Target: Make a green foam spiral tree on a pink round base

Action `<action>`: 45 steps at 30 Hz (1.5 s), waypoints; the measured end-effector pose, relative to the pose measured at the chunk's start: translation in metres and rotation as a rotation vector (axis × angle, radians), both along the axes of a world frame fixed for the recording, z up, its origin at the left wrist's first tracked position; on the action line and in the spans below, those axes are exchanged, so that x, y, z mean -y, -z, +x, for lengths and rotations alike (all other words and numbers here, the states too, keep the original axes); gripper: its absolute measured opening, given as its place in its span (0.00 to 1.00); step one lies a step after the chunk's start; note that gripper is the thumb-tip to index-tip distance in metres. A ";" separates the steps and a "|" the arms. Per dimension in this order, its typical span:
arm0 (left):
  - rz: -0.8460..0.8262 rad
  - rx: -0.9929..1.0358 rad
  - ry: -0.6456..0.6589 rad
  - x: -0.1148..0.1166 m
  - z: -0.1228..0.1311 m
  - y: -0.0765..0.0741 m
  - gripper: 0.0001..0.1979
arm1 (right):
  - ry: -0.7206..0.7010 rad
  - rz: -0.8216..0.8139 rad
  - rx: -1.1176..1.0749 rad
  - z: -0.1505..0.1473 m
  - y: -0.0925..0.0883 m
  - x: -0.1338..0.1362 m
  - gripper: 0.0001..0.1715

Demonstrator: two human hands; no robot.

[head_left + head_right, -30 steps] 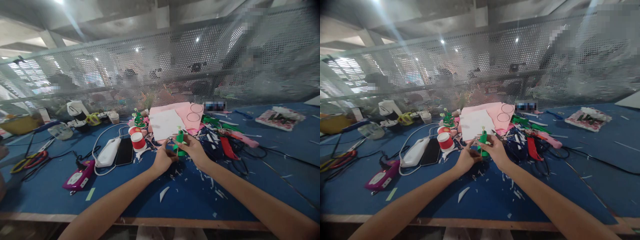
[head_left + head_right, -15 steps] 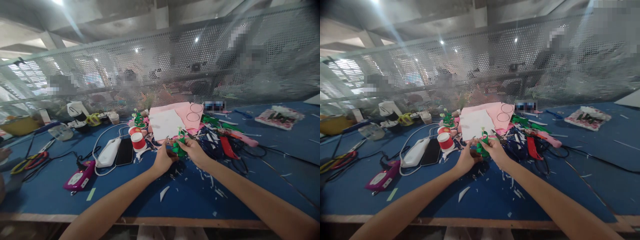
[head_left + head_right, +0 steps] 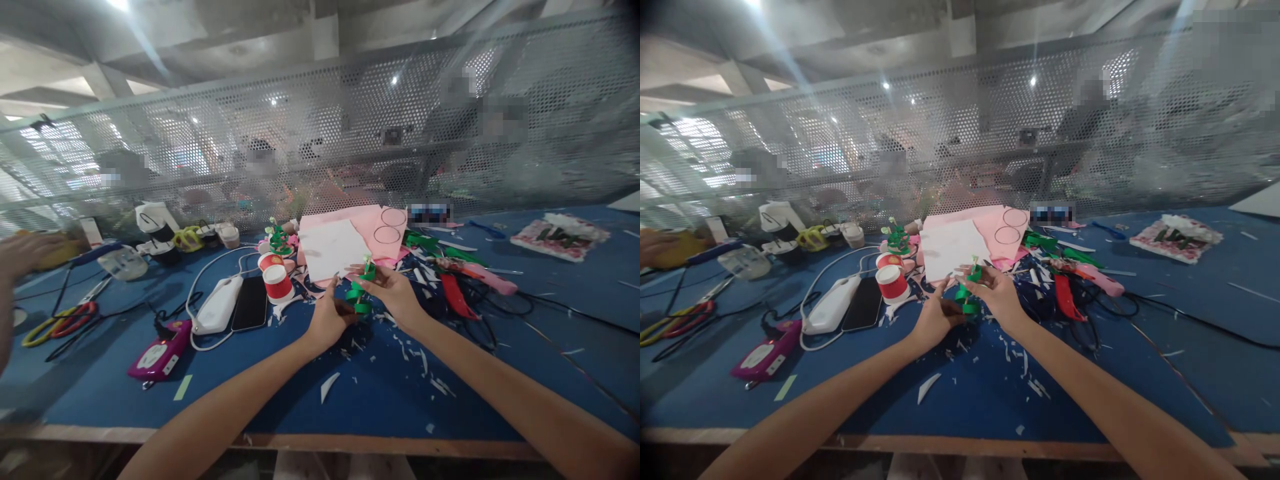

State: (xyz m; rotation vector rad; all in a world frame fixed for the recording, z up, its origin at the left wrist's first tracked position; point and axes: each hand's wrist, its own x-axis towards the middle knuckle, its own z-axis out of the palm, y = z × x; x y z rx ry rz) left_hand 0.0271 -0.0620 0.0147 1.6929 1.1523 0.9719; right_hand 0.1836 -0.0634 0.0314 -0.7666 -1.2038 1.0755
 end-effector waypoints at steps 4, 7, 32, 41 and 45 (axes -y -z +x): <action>0.141 -0.063 -0.003 0.002 0.000 0.002 0.47 | 0.093 -0.052 -0.040 0.001 -0.002 0.001 0.22; 0.211 -0.129 0.001 0.004 -0.001 0.003 0.46 | 0.094 -0.099 -0.097 0.001 -0.004 0.002 0.22; 0.157 -0.051 -0.027 0.006 0.000 -0.004 0.46 | -0.015 -0.066 0.039 -0.008 0.006 0.000 0.25; 0.038 0.057 -0.109 0.003 -0.002 -0.003 0.49 | -0.187 -0.161 0.031 -0.010 -0.002 0.007 0.19; 0.113 0.022 -0.078 0.001 -0.002 0.001 0.47 | -0.107 -0.221 -0.051 -0.007 0.000 0.005 0.22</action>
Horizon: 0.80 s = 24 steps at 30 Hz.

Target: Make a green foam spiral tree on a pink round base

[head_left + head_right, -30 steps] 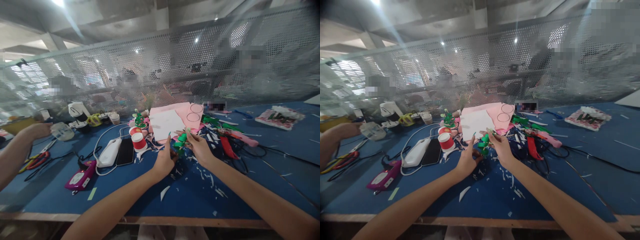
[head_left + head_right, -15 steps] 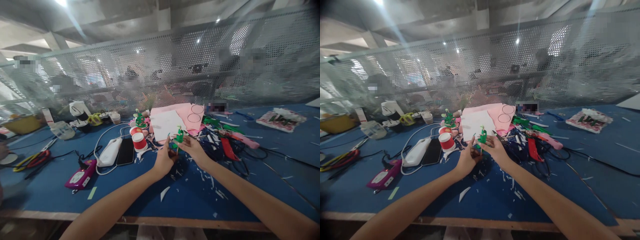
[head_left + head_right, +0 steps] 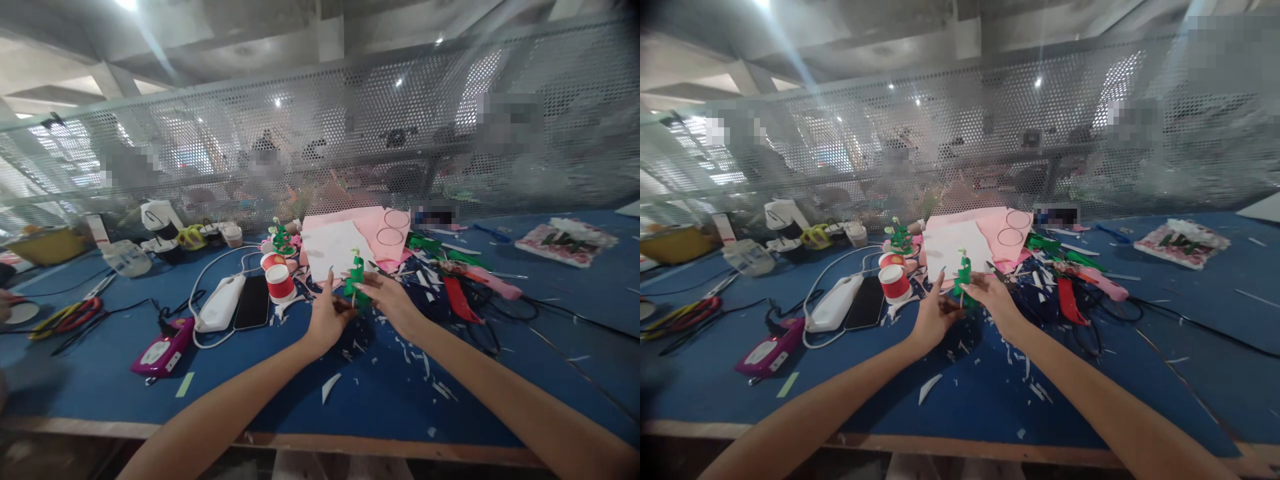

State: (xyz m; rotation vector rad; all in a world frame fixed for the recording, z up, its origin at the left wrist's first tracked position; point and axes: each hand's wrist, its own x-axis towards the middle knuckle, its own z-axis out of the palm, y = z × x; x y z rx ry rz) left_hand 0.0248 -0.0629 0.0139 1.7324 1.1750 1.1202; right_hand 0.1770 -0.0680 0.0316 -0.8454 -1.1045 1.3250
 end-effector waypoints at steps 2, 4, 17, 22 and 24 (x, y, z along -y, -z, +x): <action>0.052 -0.031 0.021 0.000 0.000 0.002 0.47 | 0.019 0.011 -0.042 0.002 0.000 -0.002 0.22; 0.086 -0.049 0.033 0.001 0.001 0.004 0.47 | 0.012 0.047 -0.082 0.003 -0.001 -0.002 0.22; 0.104 -0.103 0.042 0.000 0.000 0.005 0.48 | 0.070 0.114 -0.059 0.002 0.002 -0.001 0.17; 0.115 -0.154 0.031 0.002 0.000 0.003 0.48 | 0.084 0.125 -0.078 0.000 -0.001 -0.001 0.18; 0.112 -0.153 0.046 0.002 0.000 0.003 0.48 | 0.096 0.118 -0.072 -0.001 -0.001 -0.001 0.18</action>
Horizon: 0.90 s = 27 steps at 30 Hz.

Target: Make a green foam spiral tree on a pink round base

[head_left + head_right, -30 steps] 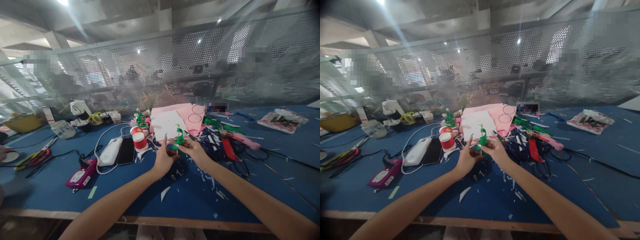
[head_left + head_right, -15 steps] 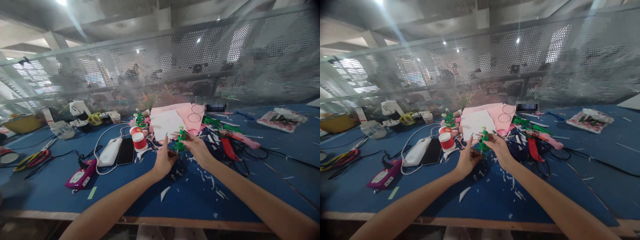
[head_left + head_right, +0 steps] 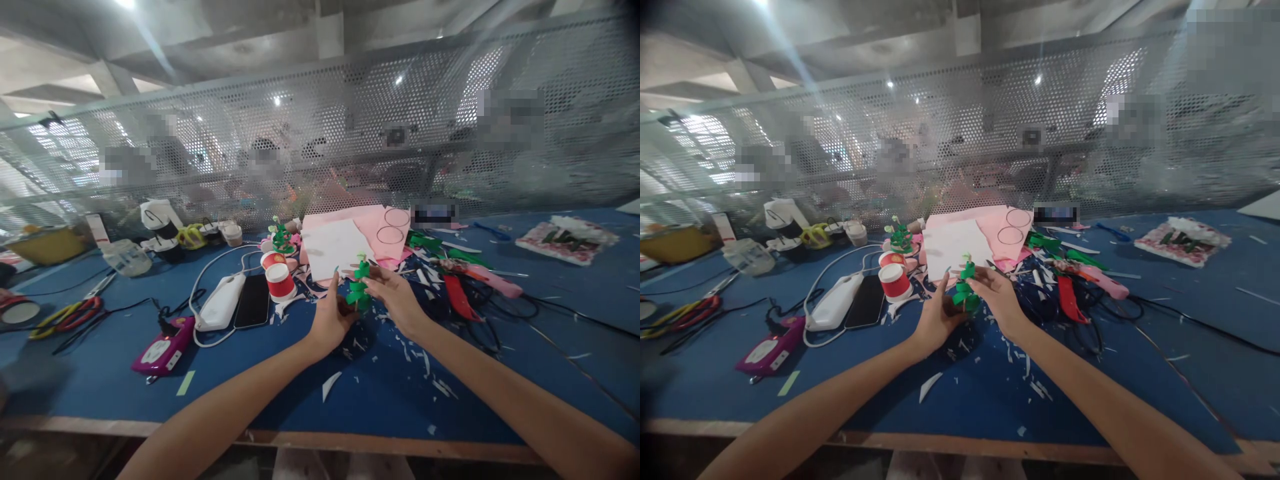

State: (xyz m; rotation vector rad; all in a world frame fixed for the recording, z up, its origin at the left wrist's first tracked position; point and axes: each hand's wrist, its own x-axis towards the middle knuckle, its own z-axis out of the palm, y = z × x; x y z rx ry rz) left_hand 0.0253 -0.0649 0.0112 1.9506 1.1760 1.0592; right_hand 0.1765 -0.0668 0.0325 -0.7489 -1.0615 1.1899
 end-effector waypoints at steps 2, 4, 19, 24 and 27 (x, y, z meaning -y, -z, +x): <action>-0.002 0.000 0.013 0.001 0.001 -0.001 0.48 | 0.020 -0.015 -0.010 0.000 0.001 -0.001 0.17; -0.002 -0.013 0.023 0.002 0.002 -0.002 0.47 | 0.034 -0.031 -0.024 0.000 0.002 -0.002 0.18; -0.177 0.135 -0.009 -0.001 -0.001 0.000 0.47 | 0.000 -0.102 0.087 0.002 0.004 -0.003 0.24; -0.204 0.242 -0.031 -0.004 -0.001 -0.001 0.47 | -0.019 -0.084 0.087 0.004 0.007 -0.004 0.26; -0.216 0.268 -0.113 -0.009 -0.005 -0.004 0.47 | -0.052 -0.074 0.099 0.005 0.008 -0.003 0.25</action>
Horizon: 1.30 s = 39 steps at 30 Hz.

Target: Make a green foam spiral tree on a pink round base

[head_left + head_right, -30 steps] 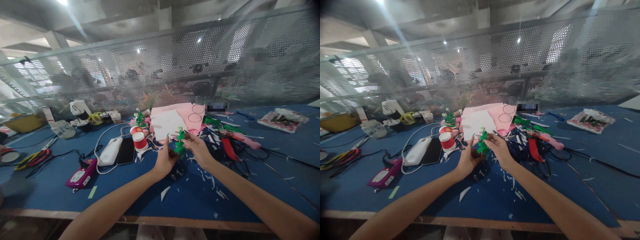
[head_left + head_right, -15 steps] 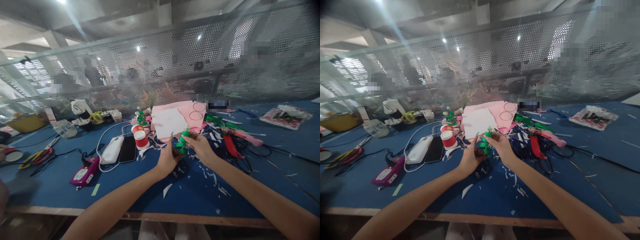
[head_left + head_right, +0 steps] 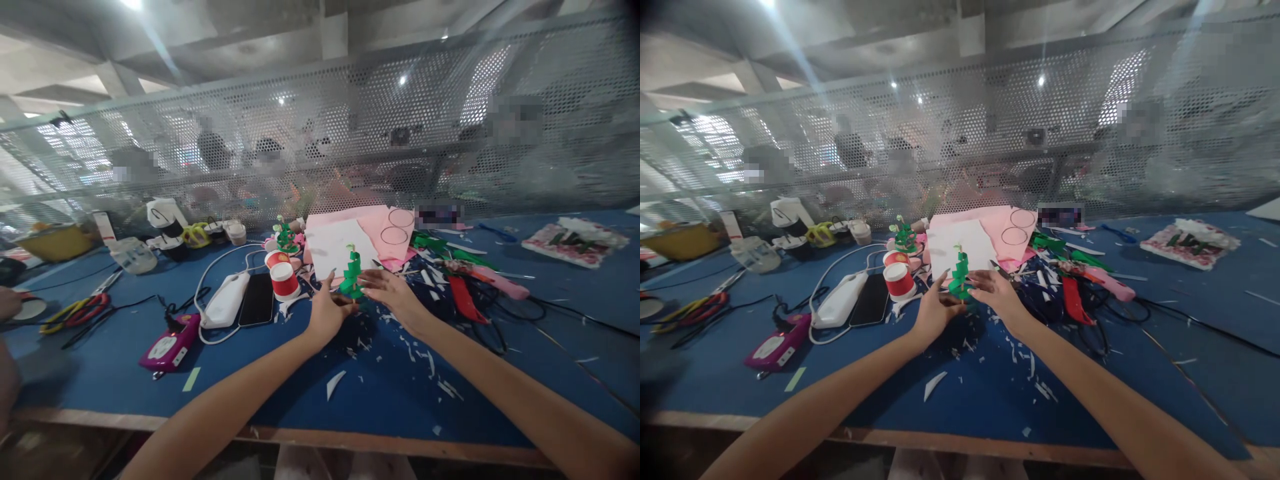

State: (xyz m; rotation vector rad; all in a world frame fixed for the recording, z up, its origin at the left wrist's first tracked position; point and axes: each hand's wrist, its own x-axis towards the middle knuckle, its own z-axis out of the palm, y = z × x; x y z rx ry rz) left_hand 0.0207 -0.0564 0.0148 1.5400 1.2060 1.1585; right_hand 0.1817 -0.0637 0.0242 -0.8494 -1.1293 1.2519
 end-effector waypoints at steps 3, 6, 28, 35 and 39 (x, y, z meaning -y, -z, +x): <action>-0.001 0.046 -0.085 -0.009 -0.006 -0.001 0.46 | -0.035 -0.014 0.066 0.000 -0.002 0.003 0.25; 0.048 0.099 -0.138 -0.019 -0.011 0.000 0.43 | -0.029 -0.015 0.098 -0.001 -0.001 0.003 0.24; 0.163 0.176 -0.152 -0.040 -0.026 0.009 0.33 | 0.250 0.601 0.840 -0.010 0.018 0.011 0.10; 0.155 0.180 -0.113 -0.043 -0.025 0.006 0.32 | 0.262 0.589 0.856 -0.007 0.020 0.008 0.09; 0.120 0.176 -0.127 -0.044 -0.024 0.006 0.33 | 0.236 0.578 0.863 -0.008 0.020 0.008 0.09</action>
